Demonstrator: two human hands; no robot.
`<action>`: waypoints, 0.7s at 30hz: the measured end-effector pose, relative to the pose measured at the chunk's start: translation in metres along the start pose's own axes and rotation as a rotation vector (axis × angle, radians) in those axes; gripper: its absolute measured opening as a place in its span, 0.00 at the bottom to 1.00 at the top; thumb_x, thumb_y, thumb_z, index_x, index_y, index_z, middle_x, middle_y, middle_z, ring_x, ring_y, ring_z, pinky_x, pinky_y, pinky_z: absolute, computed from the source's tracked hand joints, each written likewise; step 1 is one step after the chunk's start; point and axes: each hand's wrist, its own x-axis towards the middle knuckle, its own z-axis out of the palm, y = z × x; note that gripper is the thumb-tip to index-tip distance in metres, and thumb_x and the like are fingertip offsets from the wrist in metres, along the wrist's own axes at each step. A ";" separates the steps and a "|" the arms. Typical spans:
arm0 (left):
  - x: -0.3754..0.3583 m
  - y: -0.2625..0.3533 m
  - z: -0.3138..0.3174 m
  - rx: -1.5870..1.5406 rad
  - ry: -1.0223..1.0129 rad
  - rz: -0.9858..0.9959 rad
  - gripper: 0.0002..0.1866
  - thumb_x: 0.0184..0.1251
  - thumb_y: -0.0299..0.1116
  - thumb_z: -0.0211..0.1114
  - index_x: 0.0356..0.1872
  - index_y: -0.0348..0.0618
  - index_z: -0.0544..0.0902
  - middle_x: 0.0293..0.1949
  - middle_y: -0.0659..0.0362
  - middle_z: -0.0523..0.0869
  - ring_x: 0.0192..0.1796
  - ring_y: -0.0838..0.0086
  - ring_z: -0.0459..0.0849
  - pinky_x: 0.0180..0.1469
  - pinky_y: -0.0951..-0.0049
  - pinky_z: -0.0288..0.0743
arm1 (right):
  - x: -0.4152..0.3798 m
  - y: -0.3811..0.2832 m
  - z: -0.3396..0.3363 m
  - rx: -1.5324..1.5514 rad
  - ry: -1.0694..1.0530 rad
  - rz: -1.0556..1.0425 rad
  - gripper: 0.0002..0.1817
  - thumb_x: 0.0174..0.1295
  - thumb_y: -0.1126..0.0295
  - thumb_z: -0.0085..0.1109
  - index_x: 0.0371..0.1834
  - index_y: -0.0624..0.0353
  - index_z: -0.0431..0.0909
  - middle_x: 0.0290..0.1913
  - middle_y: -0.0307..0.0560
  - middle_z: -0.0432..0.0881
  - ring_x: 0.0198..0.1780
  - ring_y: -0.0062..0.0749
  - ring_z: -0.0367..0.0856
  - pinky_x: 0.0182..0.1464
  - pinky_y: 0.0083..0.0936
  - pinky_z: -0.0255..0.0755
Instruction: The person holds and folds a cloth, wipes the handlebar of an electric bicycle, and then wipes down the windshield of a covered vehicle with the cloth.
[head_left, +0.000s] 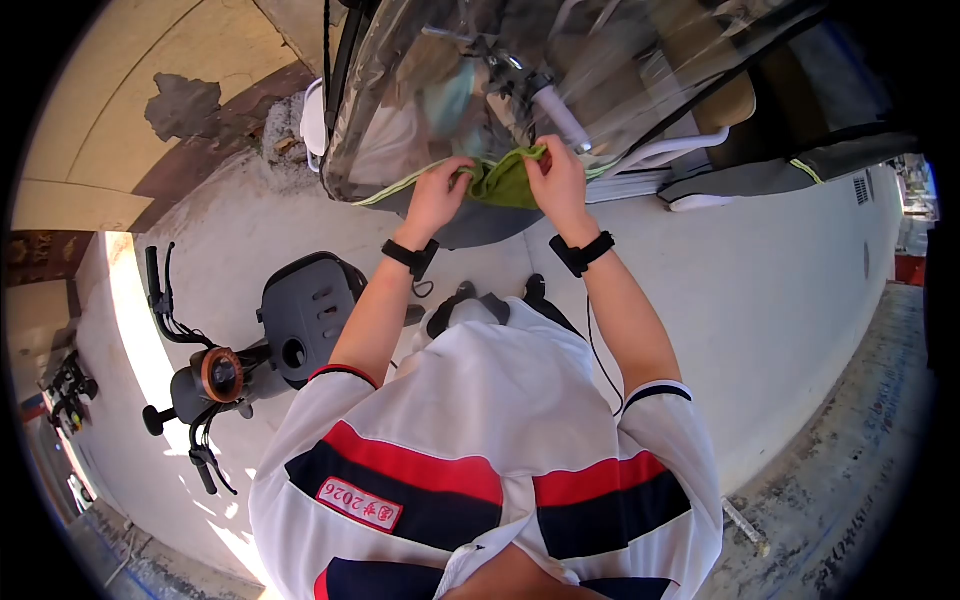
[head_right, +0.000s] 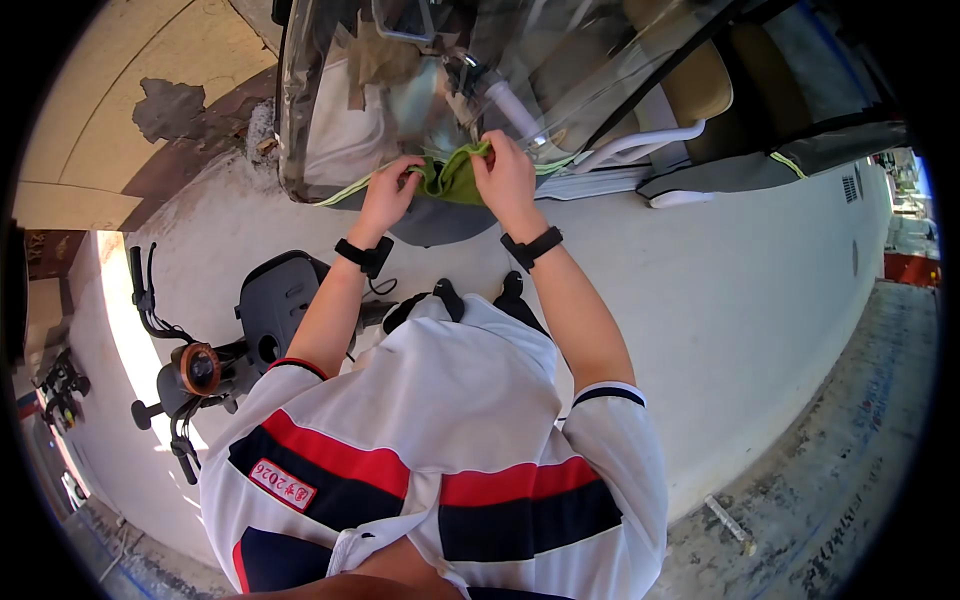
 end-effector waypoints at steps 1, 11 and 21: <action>0.001 0.007 0.001 -0.027 0.020 0.020 0.11 0.66 0.25 0.65 0.49 0.41 0.84 0.36 0.46 0.87 0.35 0.56 0.86 0.39 0.64 0.78 | 0.000 0.001 0.000 -0.007 0.001 -0.011 0.12 0.59 0.73 0.68 0.44 0.60 0.77 0.28 0.47 0.80 0.27 0.36 0.80 0.32 0.32 0.73; 0.008 0.080 0.005 -0.070 0.146 0.261 0.12 0.62 0.20 0.64 0.47 0.38 0.85 0.41 0.49 0.87 0.43 0.57 0.86 0.47 0.65 0.79 | 0.017 0.029 -0.039 0.095 0.309 -0.106 0.11 0.61 0.78 0.64 0.46 0.61 0.77 0.37 0.49 0.82 0.31 0.39 0.83 0.36 0.32 0.76; 0.029 0.111 0.054 0.095 0.222 0.405 0.15 0.60 0.19 0.65 0.49 0.38 0.82 0.46 0.47 0.85 0.49 0.51 0.84 0.51 0.62 0.79 | 0.059 0.086 -0.103 0.269 0.624 -0.198 0.11 0.64 0.78 0.64 0.46 0.63 0.74 0.45 0.48 0.78 0.39 0.29 0.78 0.38 0.23 0.73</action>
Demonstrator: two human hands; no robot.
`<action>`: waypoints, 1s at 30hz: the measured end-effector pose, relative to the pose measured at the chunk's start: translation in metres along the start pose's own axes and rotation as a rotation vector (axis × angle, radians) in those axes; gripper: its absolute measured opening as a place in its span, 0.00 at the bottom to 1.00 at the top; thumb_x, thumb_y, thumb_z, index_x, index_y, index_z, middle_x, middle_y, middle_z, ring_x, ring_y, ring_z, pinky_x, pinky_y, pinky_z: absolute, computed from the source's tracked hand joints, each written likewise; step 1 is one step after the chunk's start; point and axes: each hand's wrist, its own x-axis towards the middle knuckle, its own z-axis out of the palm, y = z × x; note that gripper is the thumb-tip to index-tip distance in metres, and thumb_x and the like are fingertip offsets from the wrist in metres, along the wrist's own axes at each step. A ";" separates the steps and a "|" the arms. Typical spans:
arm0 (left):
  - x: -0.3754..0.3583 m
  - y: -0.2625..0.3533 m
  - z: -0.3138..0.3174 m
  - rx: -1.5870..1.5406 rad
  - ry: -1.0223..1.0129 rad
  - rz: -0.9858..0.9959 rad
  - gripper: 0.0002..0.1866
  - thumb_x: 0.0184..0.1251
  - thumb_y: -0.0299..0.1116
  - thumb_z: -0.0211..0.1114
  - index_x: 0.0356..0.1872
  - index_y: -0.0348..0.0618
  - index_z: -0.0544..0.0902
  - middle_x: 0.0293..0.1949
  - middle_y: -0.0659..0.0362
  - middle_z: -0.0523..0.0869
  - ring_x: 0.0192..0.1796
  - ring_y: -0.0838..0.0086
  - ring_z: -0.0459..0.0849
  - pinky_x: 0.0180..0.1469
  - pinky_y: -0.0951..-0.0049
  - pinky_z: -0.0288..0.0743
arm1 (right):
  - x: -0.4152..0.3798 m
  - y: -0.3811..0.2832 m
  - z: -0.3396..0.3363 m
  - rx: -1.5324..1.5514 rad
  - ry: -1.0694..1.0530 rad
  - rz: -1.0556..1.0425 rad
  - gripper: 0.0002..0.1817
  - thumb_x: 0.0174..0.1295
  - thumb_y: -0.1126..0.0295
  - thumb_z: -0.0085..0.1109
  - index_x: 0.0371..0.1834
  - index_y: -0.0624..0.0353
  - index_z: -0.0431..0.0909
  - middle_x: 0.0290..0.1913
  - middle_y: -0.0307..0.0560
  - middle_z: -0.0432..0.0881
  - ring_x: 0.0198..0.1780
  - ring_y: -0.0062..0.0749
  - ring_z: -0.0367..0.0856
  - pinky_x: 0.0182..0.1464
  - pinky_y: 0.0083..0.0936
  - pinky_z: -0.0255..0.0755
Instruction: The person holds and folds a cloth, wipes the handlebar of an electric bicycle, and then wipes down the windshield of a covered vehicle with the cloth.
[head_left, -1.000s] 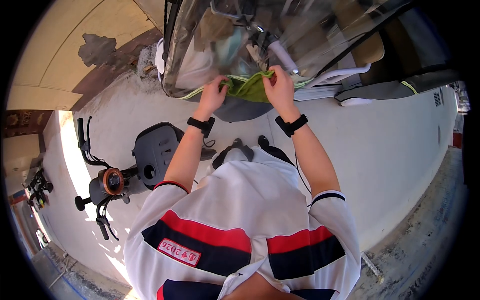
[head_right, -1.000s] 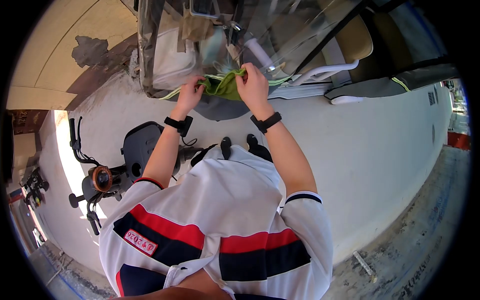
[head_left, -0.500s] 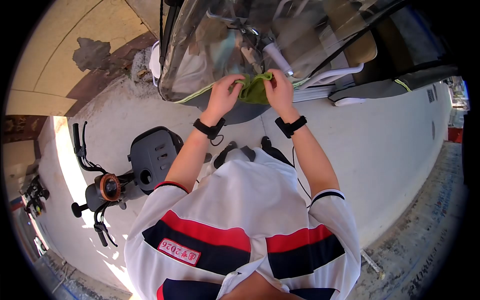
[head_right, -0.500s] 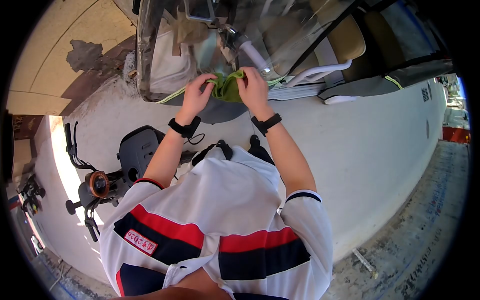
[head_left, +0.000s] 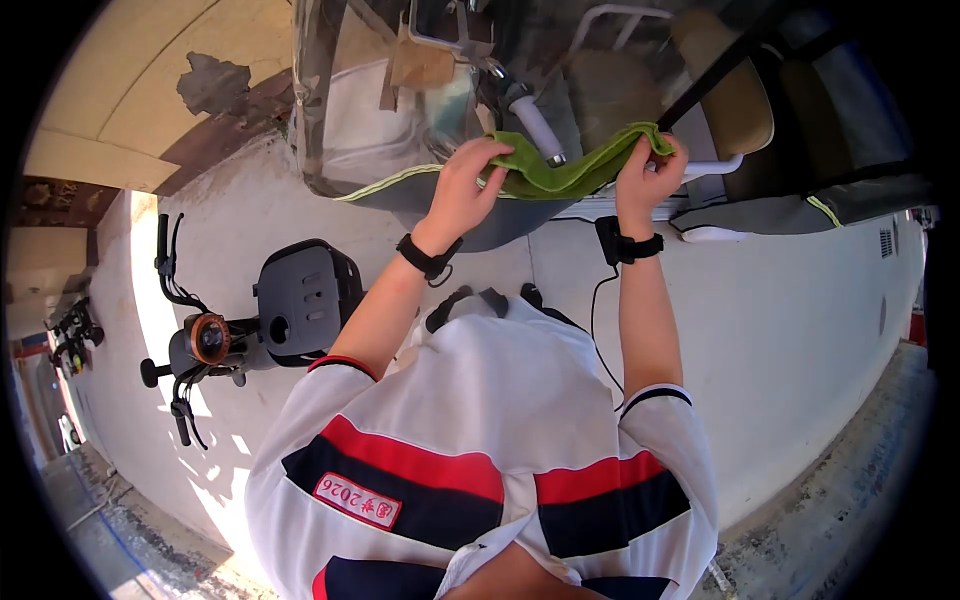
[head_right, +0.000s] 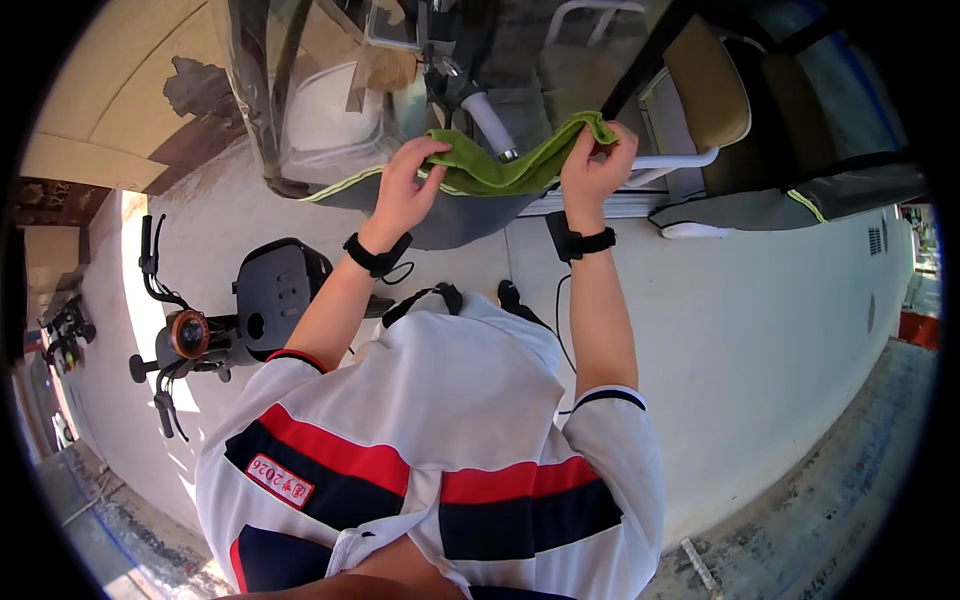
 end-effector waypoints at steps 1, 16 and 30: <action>0.002 0.002 0.006 0.030 0.009 -0.015 0.15 0.60 0.19 0.65 0.49 0.38 0.82 0.45 0.47 0.85 0.49 0.52 0.84 0.51 0.62 0.79 | 0.007 0.002 -0.007 -0.058 0.034 -0.037 0.11 0.64 0.78 0.65 0.46 0.64 0.74 0.47 0.49 0.77 0.41 0.28 0.78 0.37 0.22 0.73; 0.004 0.004 0.046 0.253 0.203 -0.173 0.11 0.60 0.21 0.66 0.44 0.40 0.82 0.36 0.50 0.85 0.37 0.57 0.82 0.40 0.65 0.76 | 0.060 0.015 -0.008 0.287 -0.123 0.085 0.21 0.71 0.75 0.56 0.66 0.66 0.68 0.56 0.54 0.81 0.54 0.35 0.82 0.57 0.27 0.75; -0.009 -0.003 0.065 0.335 0.270 -0.286 0.11 0.63 0.21 0.64 0.47 0.39 0.81 0.40 0.50 0.85 0.42 0.59 0.84 0.46 0.67 0.76 | 0.007 0.034 0.004 0.280 -0.510 0.180 0.15 0.67 0.65 0.66 0.49 0.62 0.76 0.36 0.54 0.86 0.38 0.52 0.87 0.41 0.36 0.78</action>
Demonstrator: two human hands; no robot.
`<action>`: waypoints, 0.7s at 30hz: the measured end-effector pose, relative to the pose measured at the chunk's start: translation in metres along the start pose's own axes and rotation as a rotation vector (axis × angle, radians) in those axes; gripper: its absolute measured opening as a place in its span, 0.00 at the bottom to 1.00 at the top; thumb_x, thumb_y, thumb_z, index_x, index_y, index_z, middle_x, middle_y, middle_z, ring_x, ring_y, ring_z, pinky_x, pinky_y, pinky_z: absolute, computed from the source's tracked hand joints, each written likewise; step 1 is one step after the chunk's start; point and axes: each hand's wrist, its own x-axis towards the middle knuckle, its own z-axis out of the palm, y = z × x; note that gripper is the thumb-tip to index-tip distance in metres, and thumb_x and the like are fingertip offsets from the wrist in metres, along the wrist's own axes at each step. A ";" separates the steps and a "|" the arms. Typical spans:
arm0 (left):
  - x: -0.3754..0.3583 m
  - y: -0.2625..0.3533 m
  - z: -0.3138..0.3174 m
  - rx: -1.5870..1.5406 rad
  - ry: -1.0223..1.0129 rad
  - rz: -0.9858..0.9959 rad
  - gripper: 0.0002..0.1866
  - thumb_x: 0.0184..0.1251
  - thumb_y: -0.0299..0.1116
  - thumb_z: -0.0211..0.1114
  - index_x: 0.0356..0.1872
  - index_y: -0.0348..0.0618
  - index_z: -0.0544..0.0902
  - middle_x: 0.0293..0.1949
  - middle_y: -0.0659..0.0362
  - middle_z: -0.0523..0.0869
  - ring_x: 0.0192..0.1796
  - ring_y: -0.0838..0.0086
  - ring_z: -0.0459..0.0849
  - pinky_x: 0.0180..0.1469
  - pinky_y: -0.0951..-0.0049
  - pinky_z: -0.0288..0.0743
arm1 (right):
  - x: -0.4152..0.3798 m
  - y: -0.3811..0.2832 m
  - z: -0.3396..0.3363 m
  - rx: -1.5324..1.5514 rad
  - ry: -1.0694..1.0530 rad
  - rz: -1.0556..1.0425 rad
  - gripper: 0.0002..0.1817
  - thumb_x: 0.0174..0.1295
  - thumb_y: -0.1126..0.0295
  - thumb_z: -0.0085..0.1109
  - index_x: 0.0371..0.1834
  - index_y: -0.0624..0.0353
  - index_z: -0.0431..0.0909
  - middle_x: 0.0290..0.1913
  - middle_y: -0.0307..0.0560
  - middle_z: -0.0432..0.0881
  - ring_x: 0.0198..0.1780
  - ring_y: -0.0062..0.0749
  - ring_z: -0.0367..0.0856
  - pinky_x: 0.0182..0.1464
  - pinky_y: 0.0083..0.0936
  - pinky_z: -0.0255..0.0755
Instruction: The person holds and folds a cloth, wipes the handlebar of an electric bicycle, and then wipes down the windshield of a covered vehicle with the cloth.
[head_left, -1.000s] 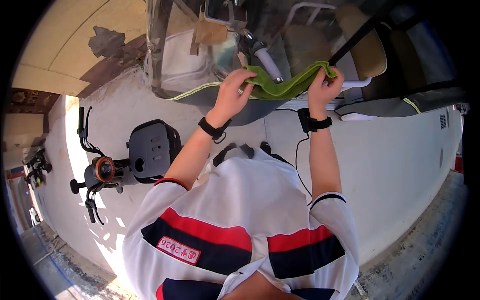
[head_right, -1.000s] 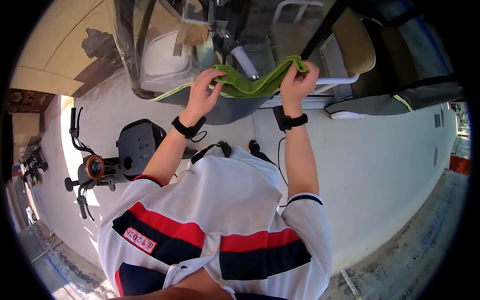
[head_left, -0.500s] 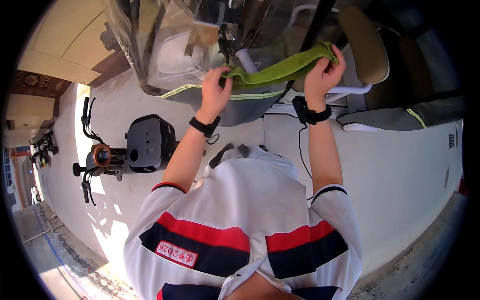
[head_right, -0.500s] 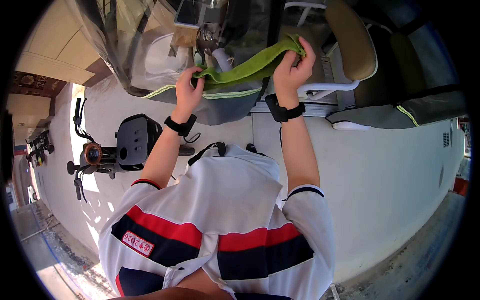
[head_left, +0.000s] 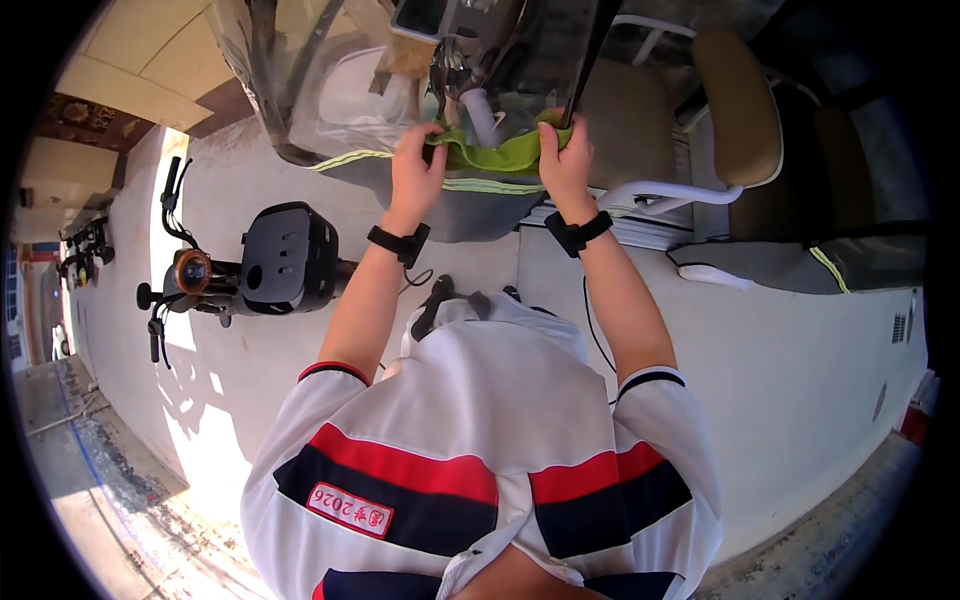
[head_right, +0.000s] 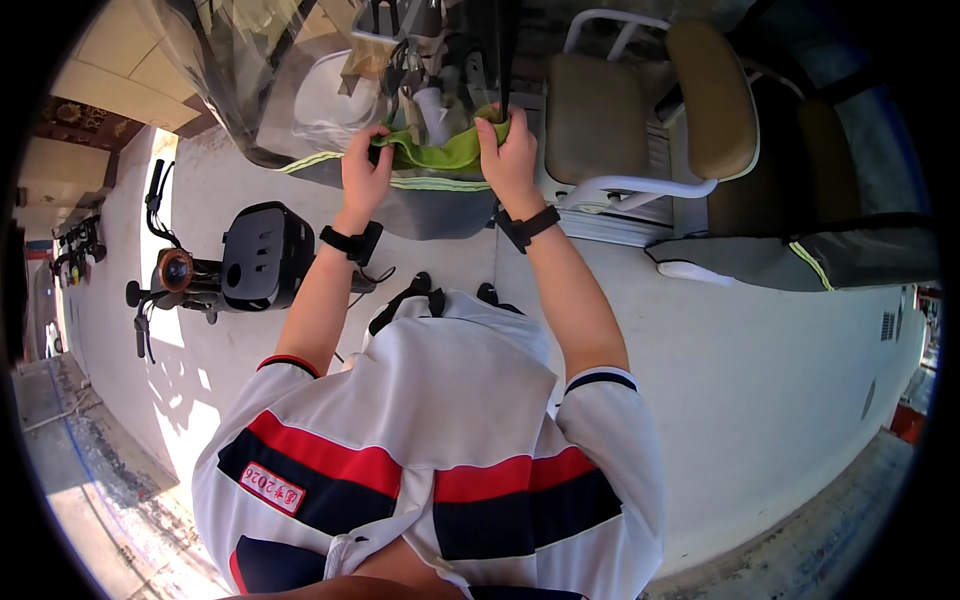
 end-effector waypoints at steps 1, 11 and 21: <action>0.000 0.000 0.000 0.030 -0.002 -0.001 0.11 0.64 0.20 0.64 0.47 0.38 0.81 0.41 0.51 0.85 0.42 0.62 0.85 0.46 0.70 0.77 | -0.002 0.002 -0.001 0.002 -0.013 0.008 0.15 0.67 0.65 0.66 0.48 0.62 0.76 0.35 0.55 0.86 0.38 0.53 0.87 0.40 0.37 0.78; 0.004 -0.001 0.000 -0.004 0.010 -0.029 0.10 0.62 0.22 0.66 0.44 0.41 0.80 0.37 0.49 0.82 0.40 0.52 0.82 0.43 0.62 0.75 | -0.013 0.010 0.001 0.009 -0.043 0.002 0.15 0.67 0.65 0.65 0.49 0.62 0.74 0.34 0.57 0.86 0.38 0.58 0.86 0.39 0.39 0.78; -0.003 -0.003 0.000 0.028 0.016 -0.018 0.10 0.63 0.21 0.64 0.46 0.37 0.80 0.39 0.52 0.85 0.40 0.64 0.84 0.46 0.70 0.76 | -0.072 0.045 -0.013 -0.080 -0.228 0.184 0.17 0.68 0.61 0.64 0.49 0.61 0.73 0.35 0.61 0.85 0.38 0.64 0.84 0.37 0.46 0.77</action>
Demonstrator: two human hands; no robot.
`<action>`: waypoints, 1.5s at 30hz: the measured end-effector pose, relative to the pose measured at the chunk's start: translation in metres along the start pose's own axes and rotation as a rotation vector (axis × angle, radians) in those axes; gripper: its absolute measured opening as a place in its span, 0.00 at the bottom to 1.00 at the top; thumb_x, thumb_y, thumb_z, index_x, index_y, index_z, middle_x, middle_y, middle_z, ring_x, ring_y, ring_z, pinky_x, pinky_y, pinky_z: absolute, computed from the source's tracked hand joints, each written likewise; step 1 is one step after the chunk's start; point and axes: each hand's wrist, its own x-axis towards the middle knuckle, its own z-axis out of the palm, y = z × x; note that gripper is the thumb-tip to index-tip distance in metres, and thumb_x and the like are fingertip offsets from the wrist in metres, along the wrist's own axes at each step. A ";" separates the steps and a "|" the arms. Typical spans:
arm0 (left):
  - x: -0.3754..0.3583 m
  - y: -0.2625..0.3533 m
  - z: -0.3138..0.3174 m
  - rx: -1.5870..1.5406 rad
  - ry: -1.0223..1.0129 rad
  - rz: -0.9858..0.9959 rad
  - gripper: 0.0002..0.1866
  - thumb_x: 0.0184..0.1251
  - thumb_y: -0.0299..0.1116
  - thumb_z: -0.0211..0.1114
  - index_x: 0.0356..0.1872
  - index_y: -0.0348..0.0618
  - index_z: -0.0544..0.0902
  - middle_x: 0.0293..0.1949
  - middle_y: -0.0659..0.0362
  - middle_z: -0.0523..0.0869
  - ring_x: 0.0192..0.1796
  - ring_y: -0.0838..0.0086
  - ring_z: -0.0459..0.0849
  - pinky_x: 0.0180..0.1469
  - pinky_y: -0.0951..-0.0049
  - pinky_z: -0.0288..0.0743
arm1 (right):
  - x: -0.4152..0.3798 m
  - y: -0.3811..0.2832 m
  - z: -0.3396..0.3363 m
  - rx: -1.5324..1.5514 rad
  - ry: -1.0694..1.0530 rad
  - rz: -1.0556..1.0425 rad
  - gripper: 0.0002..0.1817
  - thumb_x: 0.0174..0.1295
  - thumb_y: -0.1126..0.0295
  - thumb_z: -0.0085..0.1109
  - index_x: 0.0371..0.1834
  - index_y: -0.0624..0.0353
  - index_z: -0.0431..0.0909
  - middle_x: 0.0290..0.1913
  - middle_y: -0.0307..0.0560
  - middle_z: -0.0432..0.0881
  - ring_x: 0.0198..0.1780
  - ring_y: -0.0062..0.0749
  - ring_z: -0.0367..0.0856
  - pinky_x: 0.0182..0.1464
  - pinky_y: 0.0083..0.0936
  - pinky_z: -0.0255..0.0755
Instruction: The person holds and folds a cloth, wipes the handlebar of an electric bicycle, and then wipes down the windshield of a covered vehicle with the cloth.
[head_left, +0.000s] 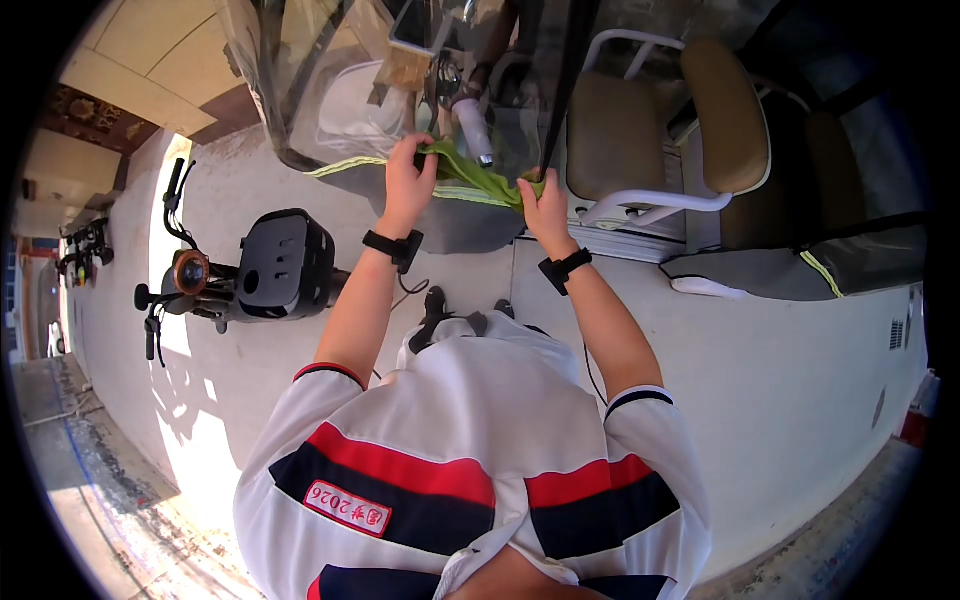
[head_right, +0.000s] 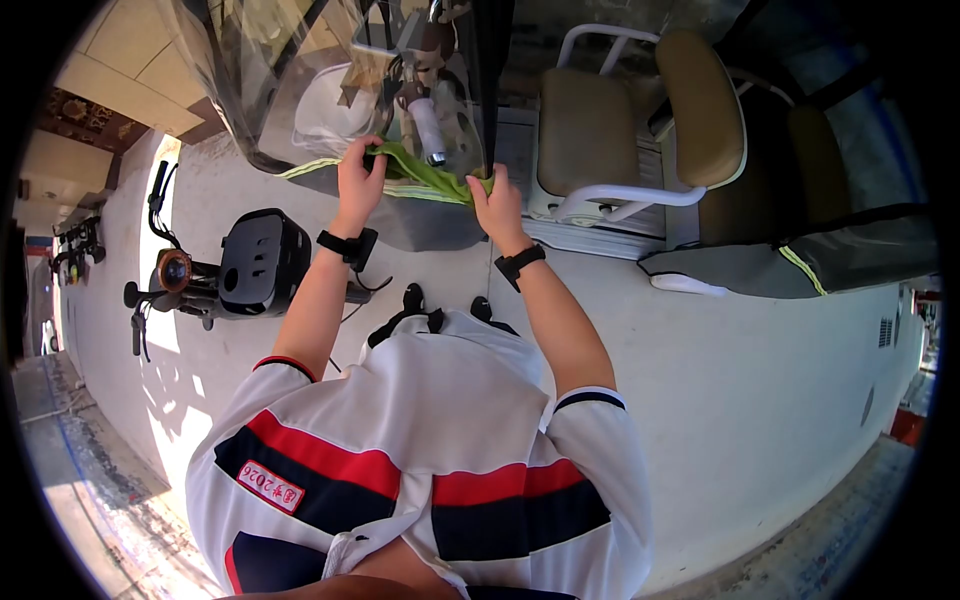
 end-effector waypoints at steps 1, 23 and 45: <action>-0.001 0.001 0.000 0.009 0.001 0.005 0.10 0.64 0.21 0.63 0.46 0.37 0.80 0.38 0.52 0.85 0.40 0.64 0.84 0.45 0.70 0.76 | -0.003 0.001 0.000 -0.003 -0.010 -0.009 0.17 0.68 0.61 0.64 0.49 0.61 0.73 0.35 0.61 0.85 0.38 0.63 0.84 0.37 0.46 0.76; 0.010 0.017 0.006 0.040 0.007 -0.132 0.08 0.64 0.25 0.64 0.44 0.39 0.81 0.34 0.48 0.85 0.36 0.57 0.86 0.40 0.63 0.78 | -0.023 0.000 -0.031 -0.018 0.014 -0.223 0.31 0.54 0.75 0.68 0.64 0.59 0.70 0.53 0.60 0.83 0.53 0.56 0.83 0.56 0.41 0.77; 0.065 0.090 -0.044 -0.563 0.112 -0.047 0.08 0.76 0.21 0.57 0.52 0.36 0.74 0.40 0.56 0.86 0.39 0.76 0.86 0.45 0.77 0.79 | 0.095 -0.154 -0.062 0.510 0.474 -0.278 0.25 0.60 0.80 0.67 0.52 0.61 0.60 0.51 0.53 0.79 0.53 0.33 0.79 0.59 0.29 0.71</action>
